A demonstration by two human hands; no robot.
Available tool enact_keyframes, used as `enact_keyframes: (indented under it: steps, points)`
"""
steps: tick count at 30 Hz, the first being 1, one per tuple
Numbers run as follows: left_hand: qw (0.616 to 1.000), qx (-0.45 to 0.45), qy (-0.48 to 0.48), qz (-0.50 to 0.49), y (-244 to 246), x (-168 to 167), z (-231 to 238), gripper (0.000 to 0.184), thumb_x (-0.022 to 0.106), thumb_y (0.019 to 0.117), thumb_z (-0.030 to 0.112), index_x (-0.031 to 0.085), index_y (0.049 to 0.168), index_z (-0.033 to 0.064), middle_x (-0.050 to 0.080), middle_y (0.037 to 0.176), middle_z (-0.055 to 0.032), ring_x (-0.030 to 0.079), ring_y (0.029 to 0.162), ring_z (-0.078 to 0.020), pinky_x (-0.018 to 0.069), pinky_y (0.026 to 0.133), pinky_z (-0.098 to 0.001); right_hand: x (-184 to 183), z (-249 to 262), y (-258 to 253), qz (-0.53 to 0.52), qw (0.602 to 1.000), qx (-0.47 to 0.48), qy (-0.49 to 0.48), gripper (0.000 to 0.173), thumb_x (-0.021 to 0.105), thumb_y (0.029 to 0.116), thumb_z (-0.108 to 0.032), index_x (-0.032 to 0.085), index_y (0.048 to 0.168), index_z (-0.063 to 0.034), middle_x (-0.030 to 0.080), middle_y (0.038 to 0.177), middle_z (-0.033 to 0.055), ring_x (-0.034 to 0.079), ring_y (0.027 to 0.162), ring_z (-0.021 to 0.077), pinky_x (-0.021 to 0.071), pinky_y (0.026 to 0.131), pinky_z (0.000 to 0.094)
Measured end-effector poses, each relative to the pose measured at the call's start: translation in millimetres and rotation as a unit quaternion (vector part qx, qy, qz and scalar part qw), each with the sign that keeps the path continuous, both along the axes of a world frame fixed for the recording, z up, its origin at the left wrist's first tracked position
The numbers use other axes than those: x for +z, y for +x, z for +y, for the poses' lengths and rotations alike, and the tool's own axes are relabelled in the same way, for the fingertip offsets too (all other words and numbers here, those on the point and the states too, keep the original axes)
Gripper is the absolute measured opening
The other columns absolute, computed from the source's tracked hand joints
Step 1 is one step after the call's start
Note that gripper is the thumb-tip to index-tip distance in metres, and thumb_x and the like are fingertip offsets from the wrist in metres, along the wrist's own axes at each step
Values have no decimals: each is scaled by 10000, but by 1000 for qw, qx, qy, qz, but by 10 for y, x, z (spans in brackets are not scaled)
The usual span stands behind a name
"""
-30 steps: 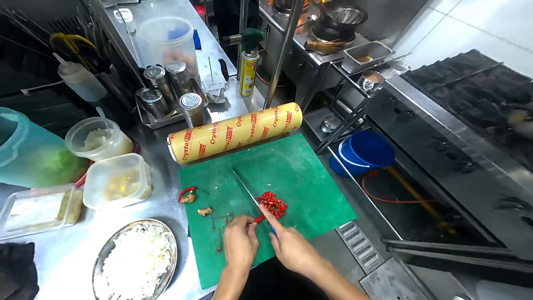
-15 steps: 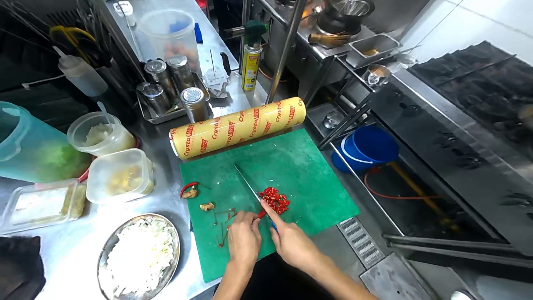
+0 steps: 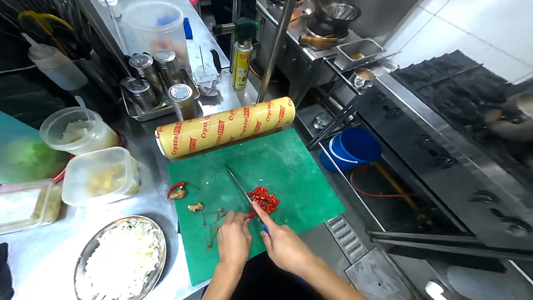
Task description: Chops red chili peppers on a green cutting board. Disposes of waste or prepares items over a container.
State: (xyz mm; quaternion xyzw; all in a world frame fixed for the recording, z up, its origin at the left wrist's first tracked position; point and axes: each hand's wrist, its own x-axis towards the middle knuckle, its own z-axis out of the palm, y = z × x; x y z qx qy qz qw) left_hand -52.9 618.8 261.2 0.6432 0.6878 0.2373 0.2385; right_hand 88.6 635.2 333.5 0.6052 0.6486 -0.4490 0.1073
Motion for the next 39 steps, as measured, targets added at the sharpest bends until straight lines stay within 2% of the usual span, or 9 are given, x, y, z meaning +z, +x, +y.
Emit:
enact_keyframes:
  steps: [3,7,11,14,17,22,26,34,39]
  points:
    - [1000,1,-1,1,-13,-12,8,117,683,944,117,787,979,77,724,946,-95,724,861,-249,613,767,-430,-107,36,-55,0,1000,-4,26,657,391,1110,-256,52,1664,-352,711,1045,182,710,931,339,560,891,495]
    - [1000,-3,-14,1,-6,24,19,129,675,952,123,788,994,77,721,951,-100,721,876,-259,610,779,-431,84,19,-25,-7,1000,2,-10,666,381,1115,-263,14,1663,-355,697,1043,180,701,916,332,561,872,492]
    - [1000,-6,-29,1,-10,27,14,145,658,963,125,788,1014,88,721,971,-97,720,885,-252,608,789,-427,-106,18,-95,-5,1000,-8,22,663,392,1109,-247,45,1664,-353,709,1032,174,709,920,328,562,884,484]
    - [999,-8,-34,3,5,48,13,158,646,966,113,785,1033,81,722,985,-106,721,899,-261,607,801,-432,71,18,-65,-12,1000,-1,-10,676,381,1115,-261,-5,1658,-374,700,1047,174,705,921,325,562,878,487]
    - [999,-8,-33,9,-1,34,2,160,641,970,117,784,1030,81,718,978,-103,720,884,-260,608,785,-425,-101,-28,-99,-4,999,-14,30,656,394,1108,-254,60,1666,-336,711,1015,166,711,900,322,566,872,481]
    - [1000,-2,-9,18,14,2,6,131,670,960,145,790,995,108,715,943,-86,718,856,-258,603,727,-444,27,42,-93,-7,1000,-7,6,675,387,1111,-257,11,1661,-363,701,1056,171,703,934,316,556,895,475]
    - [1000,-3,0,10,18,-27,16,121,674,953,134,785,978,93,711,929,-93,715,862,-263,602,734,-454,-159,41,-138,-2,999,-18,47,674,407,1104,-244,48,1665,-347,715,1051,167,711,939,314,559,904,474]
    - [1000,-9,-16,5,15,-32,24,139,646,966,109,776,1010,84,709,964,-98,712,886,-260,603,768,-438,-158,37,-115,-5,999,-15,37,688,411,1100,-241,31,1663,-353,711,1056,166,711,924,309,562,893,469]
    - [1000,-9,-2,8,8,-36,37,112,675,955,119,769,985,67,711,949,-105,716,880,-269,605,765,-444,36,59,-95,-6,1000,-17,-11,690,399,1109,-260,-3,1656,-382,692,1082,168,697,920,301,557,872,462]
